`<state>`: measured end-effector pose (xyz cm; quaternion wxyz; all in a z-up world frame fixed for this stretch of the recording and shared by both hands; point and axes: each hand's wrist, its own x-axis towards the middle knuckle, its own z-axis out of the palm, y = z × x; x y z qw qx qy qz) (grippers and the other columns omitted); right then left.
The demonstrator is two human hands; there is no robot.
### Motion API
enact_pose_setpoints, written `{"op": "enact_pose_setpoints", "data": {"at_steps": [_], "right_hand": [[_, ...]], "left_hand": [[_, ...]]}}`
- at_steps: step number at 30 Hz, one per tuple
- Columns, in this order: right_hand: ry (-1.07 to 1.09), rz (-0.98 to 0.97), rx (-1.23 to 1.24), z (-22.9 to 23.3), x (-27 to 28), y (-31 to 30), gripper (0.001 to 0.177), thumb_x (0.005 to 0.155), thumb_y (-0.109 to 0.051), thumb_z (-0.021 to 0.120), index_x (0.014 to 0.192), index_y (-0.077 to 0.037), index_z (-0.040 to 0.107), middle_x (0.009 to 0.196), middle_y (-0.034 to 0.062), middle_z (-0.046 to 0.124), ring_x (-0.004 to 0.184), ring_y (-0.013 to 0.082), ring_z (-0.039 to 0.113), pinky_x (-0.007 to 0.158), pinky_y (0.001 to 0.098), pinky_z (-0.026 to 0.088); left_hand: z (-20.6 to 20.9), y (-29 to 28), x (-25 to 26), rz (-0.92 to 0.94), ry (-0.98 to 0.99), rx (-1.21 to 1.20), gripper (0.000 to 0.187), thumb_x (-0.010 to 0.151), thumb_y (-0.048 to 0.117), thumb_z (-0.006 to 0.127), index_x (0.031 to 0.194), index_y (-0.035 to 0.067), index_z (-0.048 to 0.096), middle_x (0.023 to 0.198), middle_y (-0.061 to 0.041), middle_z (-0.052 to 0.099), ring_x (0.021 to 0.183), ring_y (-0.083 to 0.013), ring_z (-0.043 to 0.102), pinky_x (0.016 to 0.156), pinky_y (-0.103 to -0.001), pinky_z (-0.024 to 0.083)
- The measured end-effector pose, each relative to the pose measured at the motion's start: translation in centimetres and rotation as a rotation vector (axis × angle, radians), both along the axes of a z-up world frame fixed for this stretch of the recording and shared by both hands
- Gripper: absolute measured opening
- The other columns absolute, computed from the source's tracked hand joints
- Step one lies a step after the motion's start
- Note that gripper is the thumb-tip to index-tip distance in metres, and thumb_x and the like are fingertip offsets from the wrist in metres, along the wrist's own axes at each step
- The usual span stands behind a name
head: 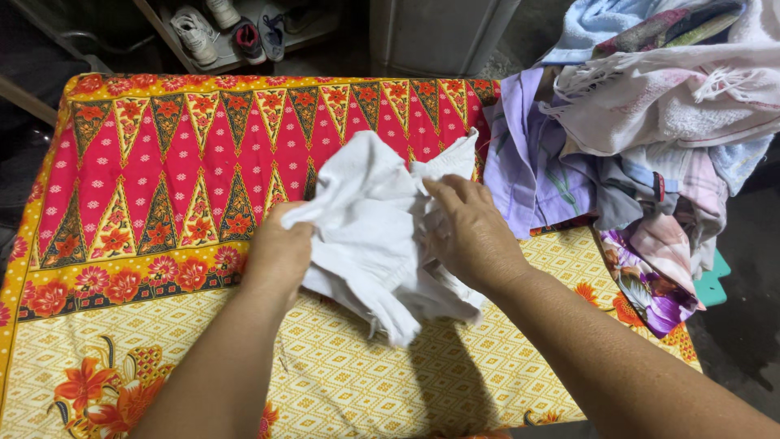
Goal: The person folds several white towels one by one on a patterned table. Each towel is smoothed, folded in half, then folded again into a compact rectangle and placed in a growing stack. The person handles the towels by hand without using any tools.
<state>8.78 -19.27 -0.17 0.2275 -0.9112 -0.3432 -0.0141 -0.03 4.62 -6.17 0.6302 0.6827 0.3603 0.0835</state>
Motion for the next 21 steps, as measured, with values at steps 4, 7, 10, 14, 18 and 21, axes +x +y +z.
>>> {"op": "enact_pose_setpoints", "data": {"at_steps": [4,7,10,14,18,21], "right_hand": [[-0.019,-0.007,0.004,-0.1,-0.3,0.0,0.080,0.074,-0.016,0.082,0.144,-0.006,0.046,0.142,0.0245,0.046,0.129,0.0451,0.046,0.106,0.0477,0.041],[0.065,-0.017,-0.001,-0.4,-0.7,0.0,0.081,0.076,-0.016,0.081,0.147,-0.008,0.042,0.143,0.0226,0.047,0.129,0.0435,0.049,0.107,0.0466,0.042],[0.142,-0.014,-0.010,-0.9,-1.1,0.0,0.081,0.079,-0.018,0.080,0.149,-0.010,0.040,0.143,0.0225,0.047,0.127,0.0427,0.052,0.106,0.0452,0.044],[0.139,0.008,-0.063,-1.3,-0.9,0.1,0.073,0.079,-0.017,0.081,0.145,-0.013,0.049,0.142,0.0233,0.049,0.127,0.0431,0.052,0.105,0.0448,0.044],[0.217,0.074,-0.084,-1.2,-0.4,-0.2,0.061,0.085,-0.011,0.072,0.143,-0.012,0.054,0.140,0.0169,0.056,0.126,0.0359,0.057,0.106,0.0417,0.047],[0.501,0.059,0.208,-0.9,-0.2,-0.1,0.049,0.090,-0.009,0.062,0.138,-0.014,0.061,0.134,0.0108,0.062,0.120,0.0229,0.066,0.104,0.0334,0.053]], "left_hand": [[-0.8,2.8,-0.9,0.257,-0.026,0.028,0.032,0.098,0.016,0.061,0.127,0.003,0.063,0.112,-0.010,0.073,0.097,-0.0191,0.068,0.085,-0.033,0.053],[-0.7,3.6,-1.8,0.321,0.007,0.342,0.046,0.093,0.019,0.067,0.135,0.003,0.055,0.128,-0.016,0.064,0.116,-0.0281,0.061,0.099,-0.041,0.045],[0.5,2.8,-2.2,0.182,0.148,0.826,0.066,0.087,0.025,0.079,0.143,0.005,0.051,0.146,-0.022,0.047,0.135,-0.0412,0.041,0.112,-0.054,0.028],[2.4,-1.8,-1.5,-0.077,0.017,1.079,0.078,0.080,0.041,0.086,0.142,0.009,0.051,0.153,-0.018,0.040,0.143,-0.0412,0.032,0.113,-0.059,0.022],[3.8,-4.7,-0.9,-0.347,0.124,1.078,0.106,0.061,0.051,0.089,0.150,0.015,0.045,0.146,-0.019,0.046,0.136,-0.0394,0.042,0.111,-0.063,0.021],[4.1,-4.8,-0.7,-0.453,0.297,0.947,0.086,0.071,0.047,0.084,0.145,0.020,0.050,0.131,-0.012,0.059,0.123,-0.0311,0.055,0.109,-0.054,0.029]]}}
